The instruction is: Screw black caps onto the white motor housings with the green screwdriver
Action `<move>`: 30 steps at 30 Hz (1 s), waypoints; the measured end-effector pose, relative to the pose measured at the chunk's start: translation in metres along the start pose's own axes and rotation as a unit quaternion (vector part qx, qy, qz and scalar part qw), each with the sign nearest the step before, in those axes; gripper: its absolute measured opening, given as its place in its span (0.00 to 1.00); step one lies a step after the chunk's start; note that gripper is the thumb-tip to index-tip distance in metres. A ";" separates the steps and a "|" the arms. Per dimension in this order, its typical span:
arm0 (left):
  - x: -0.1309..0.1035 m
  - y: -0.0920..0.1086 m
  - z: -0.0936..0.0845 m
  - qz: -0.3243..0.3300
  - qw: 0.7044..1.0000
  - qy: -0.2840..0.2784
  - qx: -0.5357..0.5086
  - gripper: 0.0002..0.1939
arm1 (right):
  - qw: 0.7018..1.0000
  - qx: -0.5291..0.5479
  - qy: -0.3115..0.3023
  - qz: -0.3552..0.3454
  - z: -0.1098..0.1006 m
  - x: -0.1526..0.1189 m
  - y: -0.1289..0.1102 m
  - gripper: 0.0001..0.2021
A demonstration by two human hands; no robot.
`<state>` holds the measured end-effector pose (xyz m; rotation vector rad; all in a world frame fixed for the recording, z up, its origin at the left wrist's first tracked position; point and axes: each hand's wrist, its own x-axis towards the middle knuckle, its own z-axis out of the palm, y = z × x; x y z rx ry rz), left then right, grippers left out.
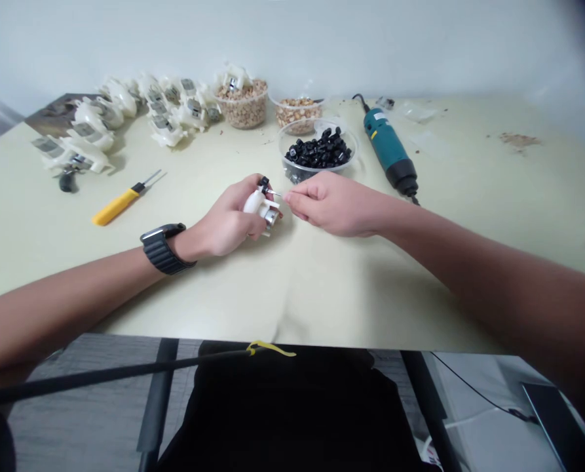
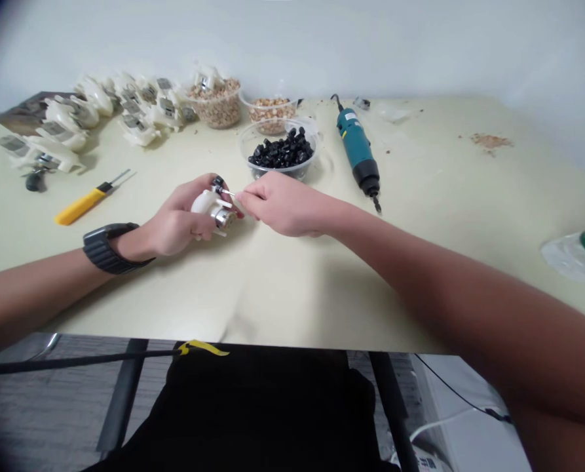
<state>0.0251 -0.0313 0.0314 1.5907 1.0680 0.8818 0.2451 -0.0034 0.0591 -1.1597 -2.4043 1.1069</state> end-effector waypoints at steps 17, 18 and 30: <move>-0.004 -0.005 0.004 0.028 0.999 -0.023 0.020 0.19 | 0.972 -0.211 0.059 -0.088 0.018 -0.005 0.009 0.24; -0.005 -0.005 0.004 0.031 0.999 -0.025 0.020 0.19 | 0.978 -0.177 0.051 -0.095 0.017 -0.005 0.010 0.25; 0.004 -0.002 -0.005 0.157 0.973 -0.023 0.168 0.18 | 0.964 0.200 -0.167 0.047 0.006 -0.007 0.014 0.28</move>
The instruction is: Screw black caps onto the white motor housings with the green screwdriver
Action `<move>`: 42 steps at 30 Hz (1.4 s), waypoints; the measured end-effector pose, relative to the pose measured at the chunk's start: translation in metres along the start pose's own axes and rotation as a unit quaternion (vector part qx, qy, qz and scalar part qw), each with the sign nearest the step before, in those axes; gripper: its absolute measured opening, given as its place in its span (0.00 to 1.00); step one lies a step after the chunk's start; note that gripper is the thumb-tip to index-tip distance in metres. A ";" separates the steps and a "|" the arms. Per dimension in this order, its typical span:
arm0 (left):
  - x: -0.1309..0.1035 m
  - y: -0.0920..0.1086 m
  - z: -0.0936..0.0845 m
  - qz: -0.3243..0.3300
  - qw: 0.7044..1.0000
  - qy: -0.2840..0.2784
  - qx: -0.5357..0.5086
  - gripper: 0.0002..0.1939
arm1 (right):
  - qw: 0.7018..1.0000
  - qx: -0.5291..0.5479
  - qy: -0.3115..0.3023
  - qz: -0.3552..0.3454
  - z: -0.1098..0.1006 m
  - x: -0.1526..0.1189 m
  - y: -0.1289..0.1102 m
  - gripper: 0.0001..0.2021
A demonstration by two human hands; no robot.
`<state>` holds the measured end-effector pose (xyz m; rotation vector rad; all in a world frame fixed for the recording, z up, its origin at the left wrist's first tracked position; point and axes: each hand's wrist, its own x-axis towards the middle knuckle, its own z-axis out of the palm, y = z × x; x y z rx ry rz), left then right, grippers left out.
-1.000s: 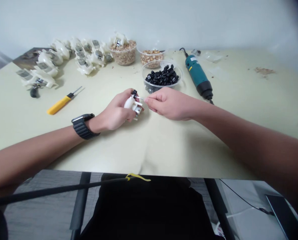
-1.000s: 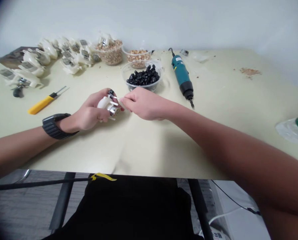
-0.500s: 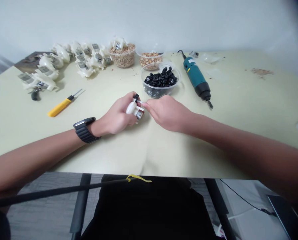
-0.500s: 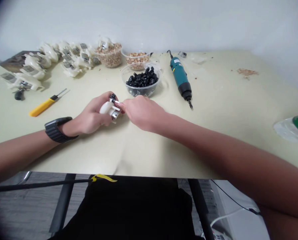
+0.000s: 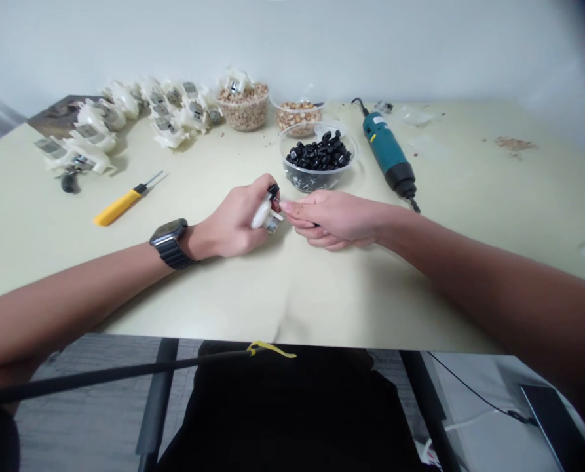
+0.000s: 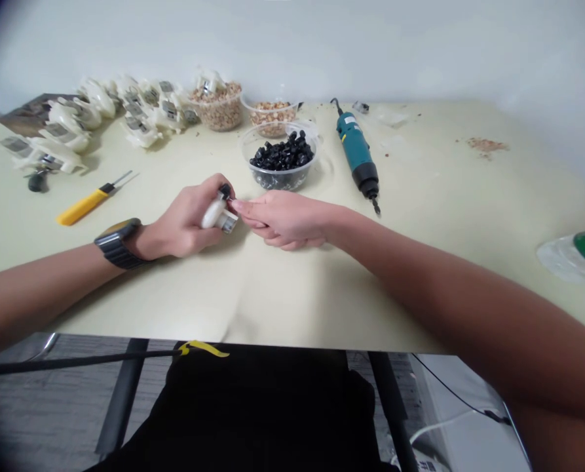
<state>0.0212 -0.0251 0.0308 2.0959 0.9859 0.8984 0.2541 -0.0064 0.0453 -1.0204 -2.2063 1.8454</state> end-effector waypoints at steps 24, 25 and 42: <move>0.003 -0.018 -0.004 -0.187 0.912 0.040 -0.363 0.22 | 0.864 -0.374 0.280 -0.189 -0.002 0.000 0.022 0.15; 0.003 -0.018 -0.004 -0.185 0.912 0.037 -0.365 0.21 | 0.859 -0.384 0.283 -0.185 -0.002 0.000 0.022 0.14; 0.003 -0.016 -0.004 -0.187 0.912 0.003 -0.364 0.22 | 0.823 -0.451 0.306 -0.160 0.002 -0.005 0.020 0.15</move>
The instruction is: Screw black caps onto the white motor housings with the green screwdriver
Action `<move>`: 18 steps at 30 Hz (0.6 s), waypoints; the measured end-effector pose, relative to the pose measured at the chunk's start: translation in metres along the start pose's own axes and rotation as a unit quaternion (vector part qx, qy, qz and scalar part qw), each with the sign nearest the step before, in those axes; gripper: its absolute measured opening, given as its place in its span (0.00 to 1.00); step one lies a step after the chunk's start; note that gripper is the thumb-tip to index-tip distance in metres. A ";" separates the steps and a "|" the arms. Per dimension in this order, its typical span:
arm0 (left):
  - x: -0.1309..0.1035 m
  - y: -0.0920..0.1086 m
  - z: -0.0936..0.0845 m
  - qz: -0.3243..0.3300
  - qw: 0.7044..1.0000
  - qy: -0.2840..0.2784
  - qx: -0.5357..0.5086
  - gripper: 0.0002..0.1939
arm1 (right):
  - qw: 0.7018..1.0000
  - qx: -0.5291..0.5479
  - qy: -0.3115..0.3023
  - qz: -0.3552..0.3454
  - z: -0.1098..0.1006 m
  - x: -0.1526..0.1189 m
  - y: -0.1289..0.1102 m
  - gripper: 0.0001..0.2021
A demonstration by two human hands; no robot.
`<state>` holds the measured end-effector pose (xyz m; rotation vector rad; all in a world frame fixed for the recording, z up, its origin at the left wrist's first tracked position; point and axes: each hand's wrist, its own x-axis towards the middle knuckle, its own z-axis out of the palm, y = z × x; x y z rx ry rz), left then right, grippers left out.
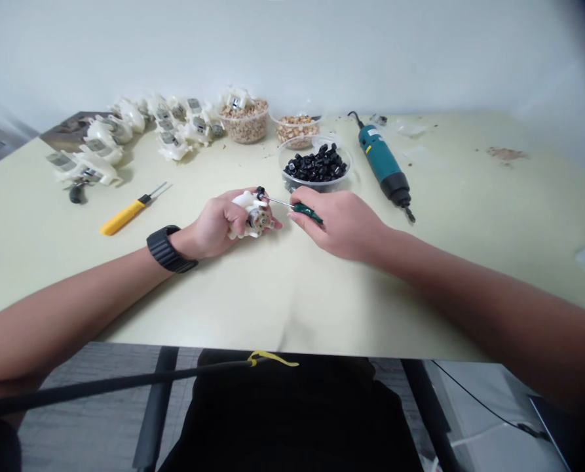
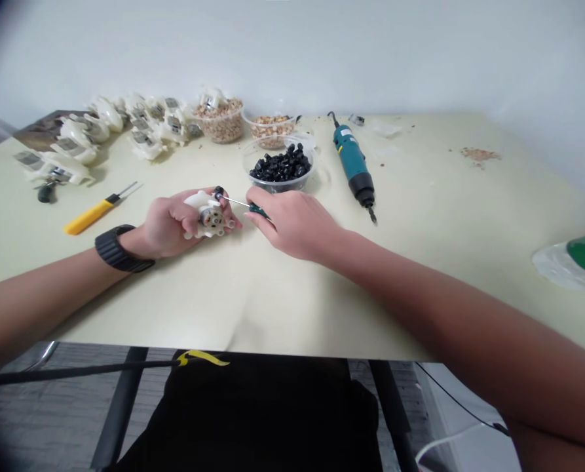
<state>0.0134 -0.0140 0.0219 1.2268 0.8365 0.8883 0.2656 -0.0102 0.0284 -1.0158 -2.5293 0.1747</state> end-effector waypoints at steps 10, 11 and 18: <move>0.000 -0.002 0.001 0.018 1.000 -0.013 -0.003 0.21 | 0.996 0.068 -0.020 0.051 -0.002 0.004 -0.011 0.17; -0.001 -0.002 0.001 0.019 1.000 -0.014 0.005 0.21 | 0.997 0.055 -0.022 0.058 -0.003 0.004 -0.014 0.17; -0.006 0.001 0.003 0.022 0.996 -0.017 0.086 0.21 | 0.988 -0.119 -0.053 0.087 -0.009 0.008 -0.030 0.20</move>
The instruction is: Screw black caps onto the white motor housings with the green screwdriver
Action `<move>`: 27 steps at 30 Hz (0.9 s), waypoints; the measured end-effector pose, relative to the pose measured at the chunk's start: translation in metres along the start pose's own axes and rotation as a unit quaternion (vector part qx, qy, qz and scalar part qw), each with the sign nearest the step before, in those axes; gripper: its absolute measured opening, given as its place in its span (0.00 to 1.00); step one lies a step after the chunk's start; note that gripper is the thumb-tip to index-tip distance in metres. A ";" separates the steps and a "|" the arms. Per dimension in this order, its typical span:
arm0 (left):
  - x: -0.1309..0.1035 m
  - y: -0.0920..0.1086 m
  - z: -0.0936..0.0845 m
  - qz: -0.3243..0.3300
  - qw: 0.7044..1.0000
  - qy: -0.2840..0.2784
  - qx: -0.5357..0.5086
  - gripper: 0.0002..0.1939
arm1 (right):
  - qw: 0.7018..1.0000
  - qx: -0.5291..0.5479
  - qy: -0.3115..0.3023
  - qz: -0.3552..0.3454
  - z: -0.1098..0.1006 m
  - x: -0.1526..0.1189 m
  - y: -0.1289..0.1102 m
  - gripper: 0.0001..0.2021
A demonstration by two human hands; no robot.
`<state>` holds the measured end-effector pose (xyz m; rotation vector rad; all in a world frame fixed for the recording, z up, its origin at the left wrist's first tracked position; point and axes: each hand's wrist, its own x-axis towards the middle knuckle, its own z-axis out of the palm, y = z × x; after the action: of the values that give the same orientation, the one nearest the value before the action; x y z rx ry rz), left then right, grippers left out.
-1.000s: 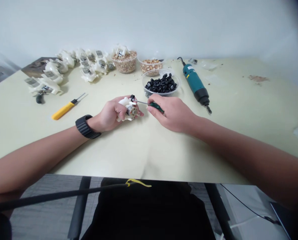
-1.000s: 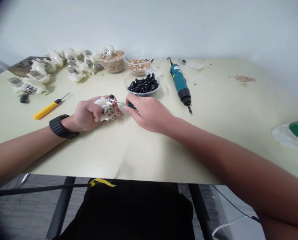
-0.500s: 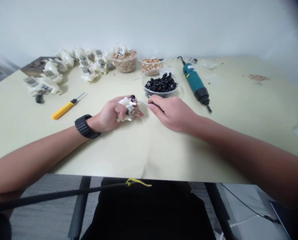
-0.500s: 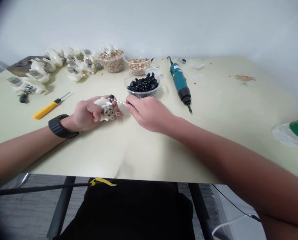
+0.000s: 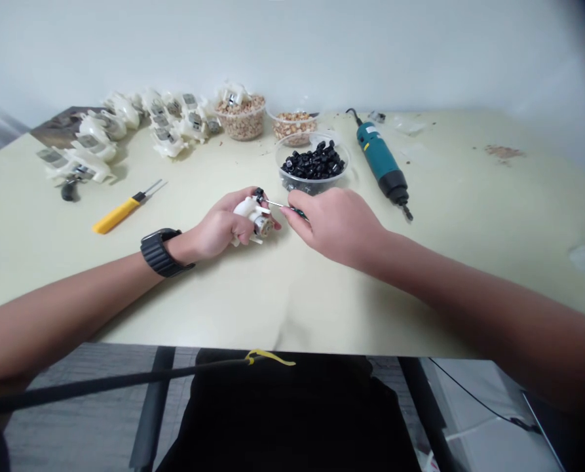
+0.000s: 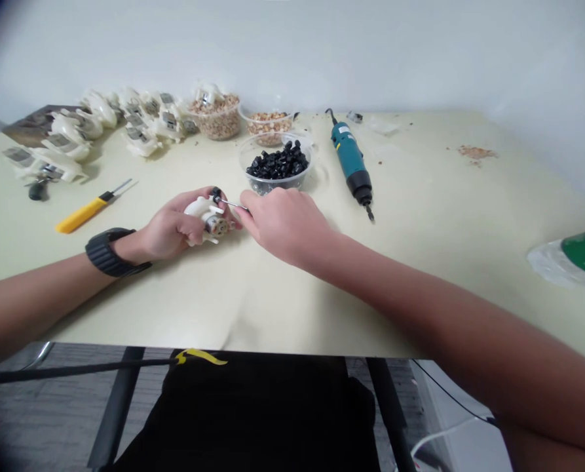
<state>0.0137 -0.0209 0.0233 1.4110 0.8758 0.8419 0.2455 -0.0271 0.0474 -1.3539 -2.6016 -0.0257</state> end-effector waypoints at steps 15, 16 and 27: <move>-0.003 -0.002 0.007 0.022 1.000 -0.003 0.013 0.21 | 0.997 -0.075 -0.023 -0.017 0.010 -0.003 -0.012 0.17; -0.004 0.000 0.008 0.027 0.999 -0.003 0.024 0.21 | 0.998 -0.063 -0.028 -0.014 0.010 -0.003 -0.012 0.17; -0.008 0.008 0.014 0.026 0.994 0.011 0.105 0.18 | 0.952 0.293 -0.083 -0.025 0.006 0.008 0.002 0.24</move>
<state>0.0233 -0.0344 0.0313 1.6159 0.9701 0.8233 0.2419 -0.0188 0.0431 -1.1016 -2.4637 0.8168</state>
